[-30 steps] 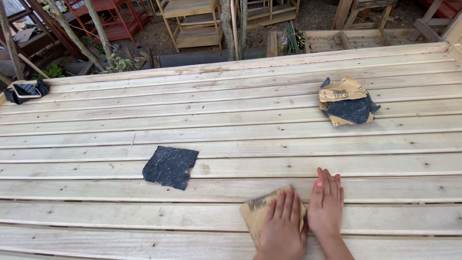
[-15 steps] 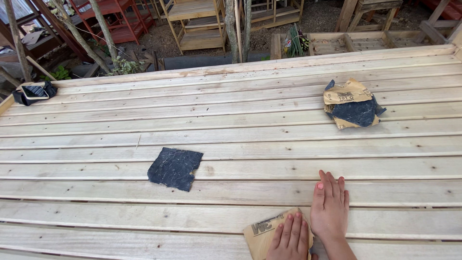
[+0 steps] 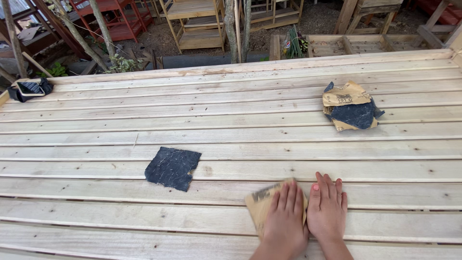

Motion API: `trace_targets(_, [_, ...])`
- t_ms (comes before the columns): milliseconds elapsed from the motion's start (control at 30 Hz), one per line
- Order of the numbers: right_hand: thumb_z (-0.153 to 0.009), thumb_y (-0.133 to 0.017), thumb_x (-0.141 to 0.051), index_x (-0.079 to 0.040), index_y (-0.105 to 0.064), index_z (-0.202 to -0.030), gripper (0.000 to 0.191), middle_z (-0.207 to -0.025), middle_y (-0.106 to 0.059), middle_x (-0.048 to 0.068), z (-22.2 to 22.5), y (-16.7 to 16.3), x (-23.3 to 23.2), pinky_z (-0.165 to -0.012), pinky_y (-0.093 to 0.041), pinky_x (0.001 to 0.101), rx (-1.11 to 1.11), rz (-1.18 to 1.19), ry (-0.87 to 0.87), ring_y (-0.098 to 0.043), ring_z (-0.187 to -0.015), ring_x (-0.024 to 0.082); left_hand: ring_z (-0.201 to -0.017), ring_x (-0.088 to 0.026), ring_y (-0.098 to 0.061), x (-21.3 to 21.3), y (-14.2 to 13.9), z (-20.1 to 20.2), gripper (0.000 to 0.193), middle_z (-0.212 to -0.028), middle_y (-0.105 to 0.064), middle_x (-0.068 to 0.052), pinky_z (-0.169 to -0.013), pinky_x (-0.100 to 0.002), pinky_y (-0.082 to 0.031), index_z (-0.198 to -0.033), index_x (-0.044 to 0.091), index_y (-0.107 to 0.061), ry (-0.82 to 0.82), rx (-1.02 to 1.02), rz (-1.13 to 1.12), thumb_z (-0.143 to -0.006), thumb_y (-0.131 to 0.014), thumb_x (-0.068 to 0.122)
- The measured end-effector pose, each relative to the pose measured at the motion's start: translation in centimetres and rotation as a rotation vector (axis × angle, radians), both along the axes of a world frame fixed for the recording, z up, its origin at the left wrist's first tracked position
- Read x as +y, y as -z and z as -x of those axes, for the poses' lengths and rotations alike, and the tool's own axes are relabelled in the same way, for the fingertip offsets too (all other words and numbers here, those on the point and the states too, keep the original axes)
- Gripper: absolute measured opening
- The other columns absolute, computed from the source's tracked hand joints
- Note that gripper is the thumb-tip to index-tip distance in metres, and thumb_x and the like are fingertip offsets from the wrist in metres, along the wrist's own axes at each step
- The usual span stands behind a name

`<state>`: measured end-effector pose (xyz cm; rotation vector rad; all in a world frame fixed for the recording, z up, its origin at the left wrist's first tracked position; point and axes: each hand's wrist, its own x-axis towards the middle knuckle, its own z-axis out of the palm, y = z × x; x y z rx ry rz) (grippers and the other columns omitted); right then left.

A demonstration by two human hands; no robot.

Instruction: The person sands the slatted wooden surface of a large furniture frame, rubbing a sheet of sandpaper back and forth across the planks by hand. They move the sandpaper to different areas of the panel, repositioning it and continuing to sand across the slats throughout the clip.

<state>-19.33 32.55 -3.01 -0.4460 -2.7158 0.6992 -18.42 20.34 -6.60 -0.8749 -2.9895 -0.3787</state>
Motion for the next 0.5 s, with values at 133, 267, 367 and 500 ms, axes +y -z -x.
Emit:
trace_targets(133, [-0.105, -0.019, -0.050, -0.023, -0.041, -0.154, 0.060, -0.163, -0.034, 0.004, -0.1, 0.2, -0.2, -0.126, -0.007, 0.0468, -0.035, -0.018, 0.010, -0.014, -0.157, 0.028, -0.159, -0.033, -0.014, -2.8, 4.3, -7.0, 0.079, -0.170, -0.020, -0.020, -0.127, -0.049, -0.007, -0.161, 0.000, -0.026, -0.037, 0.475, -0.162, -0.103, -0.038, 0.053])
trace_targets(267, [-0.105, -0.019, -0.050, -0.023, -0.040, -0.154, 0.059, -0.163, -0.034, 0.004, -0.1, 0.5, -0.1, -0.125, -0.006, 0.0475, -0.064, -0.041, 0.013, -0.014, -0.156, 0.028, -0.158, -0.036, -0.009, -1.9, 1.4, -2.5, 0.073, -0.171, -0.015, -0.023, -0.124, -0.052, -0.005, -0.161, -0.005, -0.021, 0.029, -0.081, -0.230, -0.104, -0.039, 0.039])
trace_targets(367, [-0.105, -0.020, -0.049, -0.024, -0.041, -0.154, 0.059, -0.163, -0.035, 0.004, 0.1, 0.8, 0.1, -0.125, -0.006, 0.0486, -0.042, -0.067, 0.011, -0.015, -0.156, 0.029, -0.155, -0.033, -0.007, 1.3, -3.1, 4.4, 0.080, -0.169, -0.012, -0.019, -0.121, -0.047, -0.007, -0.159, -0.002, -0.015, -0.047, 0.035, 0.019, -0.091, -0.043, 0.031])
trace_targets(500, [-0.104, -0.022, -0.050, -0.025, -0.042, -0.154, 0.059, -0.162, -0.036, 0.002, 0.3, 1.0, 0.3, -0.126, -0.008, 0.0491, -0.001, -0.050, 0.006, -0.017, -0.156, 0.029, -0.155, -0.035, -0.004, 2.0, -5.1, 6.0, 0.081, -0.169, -0.009, -0.020, -0.121, -0.049, -0.005, -0.159, -0.003, -0.012, -0.049, -0.016, 0.003, -0.093, -0.043, 0.034])
